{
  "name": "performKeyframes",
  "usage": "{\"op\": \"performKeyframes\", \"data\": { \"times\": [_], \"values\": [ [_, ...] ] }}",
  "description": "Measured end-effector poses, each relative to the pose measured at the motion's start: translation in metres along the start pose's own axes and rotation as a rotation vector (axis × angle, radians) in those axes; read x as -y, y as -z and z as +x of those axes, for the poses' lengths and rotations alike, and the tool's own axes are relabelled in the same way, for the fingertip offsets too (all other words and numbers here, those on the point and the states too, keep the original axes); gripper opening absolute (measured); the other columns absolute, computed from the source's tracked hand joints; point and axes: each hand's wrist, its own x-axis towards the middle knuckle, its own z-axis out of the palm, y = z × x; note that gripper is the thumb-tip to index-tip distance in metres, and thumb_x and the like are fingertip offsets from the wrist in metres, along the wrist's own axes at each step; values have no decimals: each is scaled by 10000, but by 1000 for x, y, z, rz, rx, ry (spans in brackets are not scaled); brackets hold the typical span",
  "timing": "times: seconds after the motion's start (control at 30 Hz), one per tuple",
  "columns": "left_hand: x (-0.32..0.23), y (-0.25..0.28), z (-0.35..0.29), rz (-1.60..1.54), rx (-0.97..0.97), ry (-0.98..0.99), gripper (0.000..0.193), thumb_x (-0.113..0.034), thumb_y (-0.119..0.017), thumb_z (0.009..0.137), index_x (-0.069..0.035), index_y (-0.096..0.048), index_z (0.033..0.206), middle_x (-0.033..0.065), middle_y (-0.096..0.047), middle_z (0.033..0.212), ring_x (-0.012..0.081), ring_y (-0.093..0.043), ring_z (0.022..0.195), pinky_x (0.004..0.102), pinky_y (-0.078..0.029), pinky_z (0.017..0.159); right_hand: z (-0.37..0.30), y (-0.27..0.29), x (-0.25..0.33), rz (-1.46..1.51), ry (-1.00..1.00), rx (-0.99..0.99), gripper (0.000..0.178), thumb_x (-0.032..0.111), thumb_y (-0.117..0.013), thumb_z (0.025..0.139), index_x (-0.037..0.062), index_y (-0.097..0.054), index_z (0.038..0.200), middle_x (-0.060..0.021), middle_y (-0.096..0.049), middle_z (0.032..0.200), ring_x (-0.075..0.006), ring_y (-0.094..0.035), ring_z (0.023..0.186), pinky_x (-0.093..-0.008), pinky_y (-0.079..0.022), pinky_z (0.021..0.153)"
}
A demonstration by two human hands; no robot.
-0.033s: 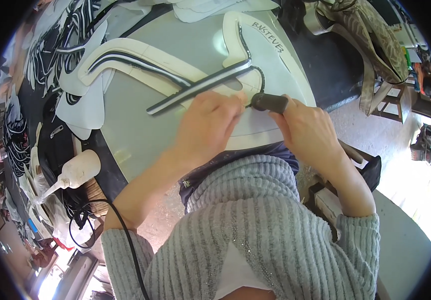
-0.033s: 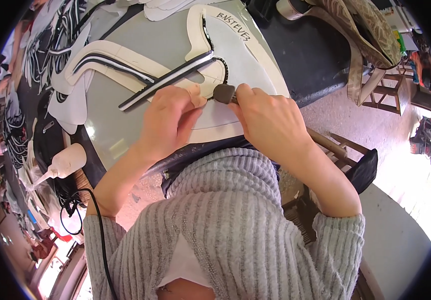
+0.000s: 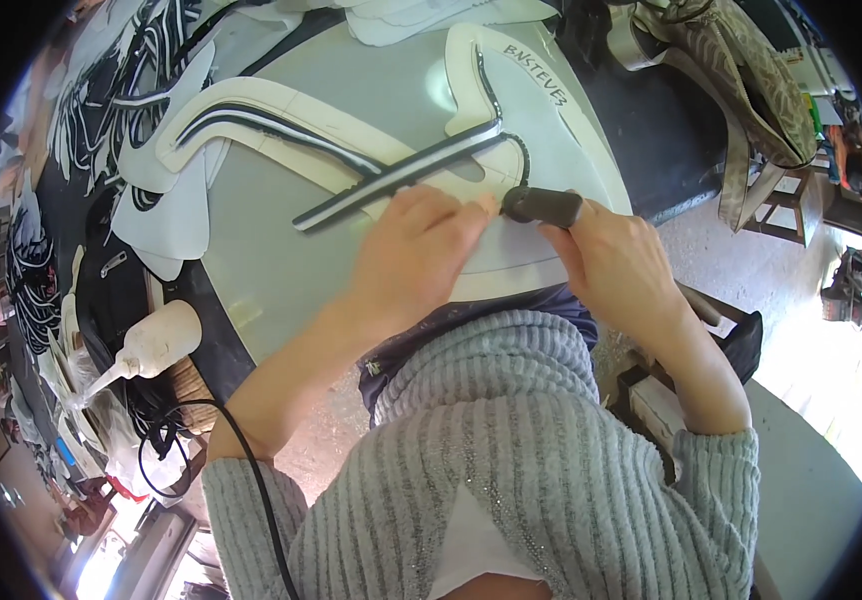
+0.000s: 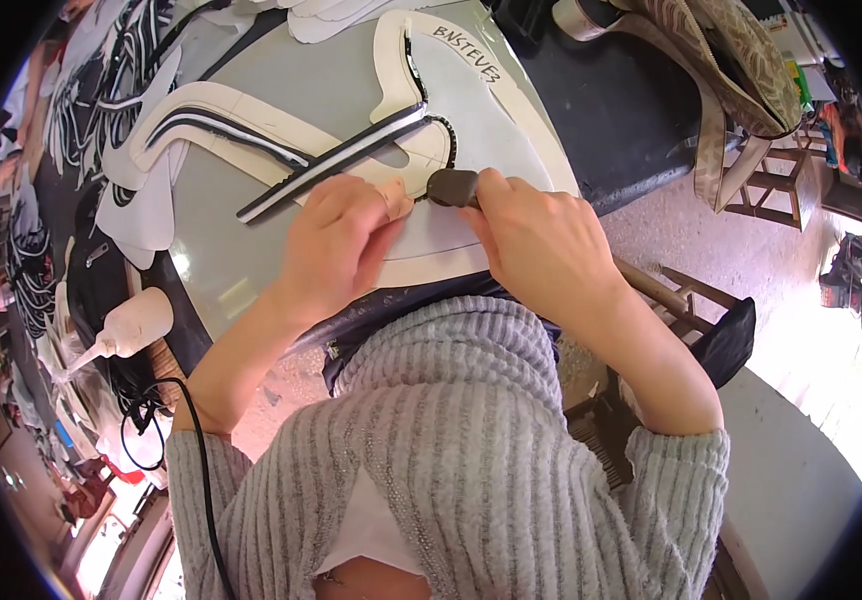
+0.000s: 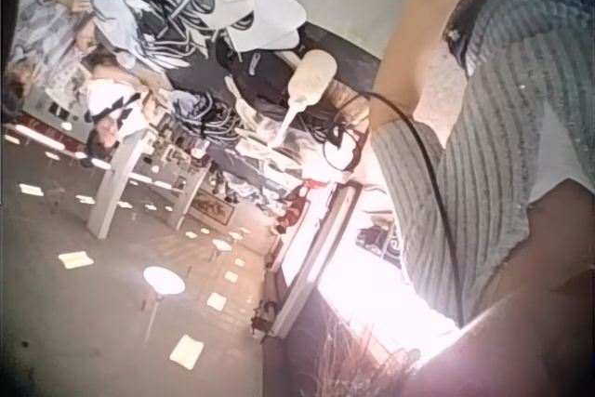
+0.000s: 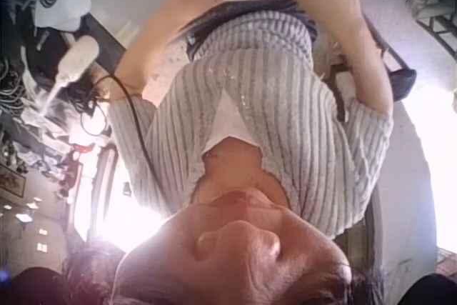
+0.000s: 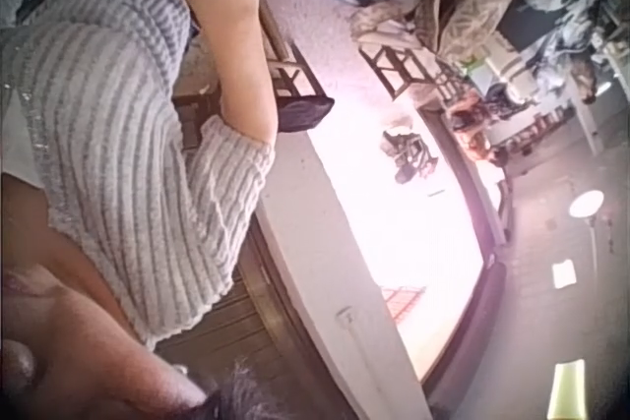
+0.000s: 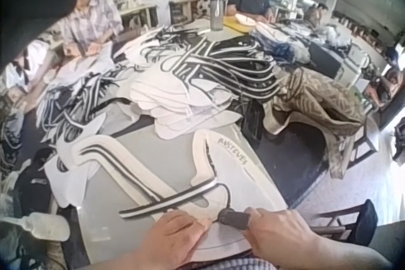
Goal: Hammering and smoothing the edges of shoe upper components on a light board at a workstation.
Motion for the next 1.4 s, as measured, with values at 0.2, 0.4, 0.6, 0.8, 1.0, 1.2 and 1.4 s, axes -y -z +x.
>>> {"op": "performKeyframes", "data": {
  "times": [0.2,0.4,0.6,0.8,1.0,1.2,1.4],
  "values": [
    [3,-1,2,87,-24,-198,422,21,-769,762,-11,-587,1141,65,-668,928,288,-642,835,378,-534,743,7,8,11,150,25,-187,276,261,-570,973,7,-494,895,-144,-609,705,-369,-620,597,-452,-491,543],
    [6,1,-3,57,-9,-158,423,19,-771,763,-12,-587,1143,80,-664,933,279,-652,833,372,-538,735,7,10,16,95,20,-11,251,235,-572,969,7,-486,907,-146,-608,709,-368,-622,597,-452,-492,539],
    [0,16,7,-130,130,252,489,1,-781,759,-30,-569,1198,81,-668,937,269,-657,888,347,-533,748,-1,-12,7,79,-5,55,231,217,-583,955,13,-480,923,-135,-610,713,-359,-628,606,-447,-497,548],
    [18,22,3,-90,115,9,523,-33,-787,771,-51,-565,1244,52,-675,924,260,-641,922,341,-531,756,-1,-14,5,118,11,1,199,187,-591,942,15,-491,951,-138,-597,709,-354,-628,602,-447,-493,545],
    [18,21,2,-32,73,-60,536,-31,-785,769,-8,-563,1256,43,-695,886,263,-632,921,350,-534,759,6,1,22,237,39,-187,192,192,-582,950,21,-496,951,-155,-611,730,-357,-630,606,-446,-491,543],
    [18,24,1,-87,77,-22,534,-53,-784,782,5,-559,1263,57,-704,886,269,-645,899,353,-535,777,10,12,34,77,-33,61,231,230,-556,974,12,-489,937,-165,-632,728,-371,-637,610,-459,-496,552],
    [16,22,-1,-128,85,28,570,-85,-787,796,-19,-533,1301,55,-713,895,260,-667,918,361,-526,826,6,-7,29,24,-24,77,249,248,-558,977,15,-497,916,-132,-621,688,-343,-637,584,-442,-487,519]
  ]
}}
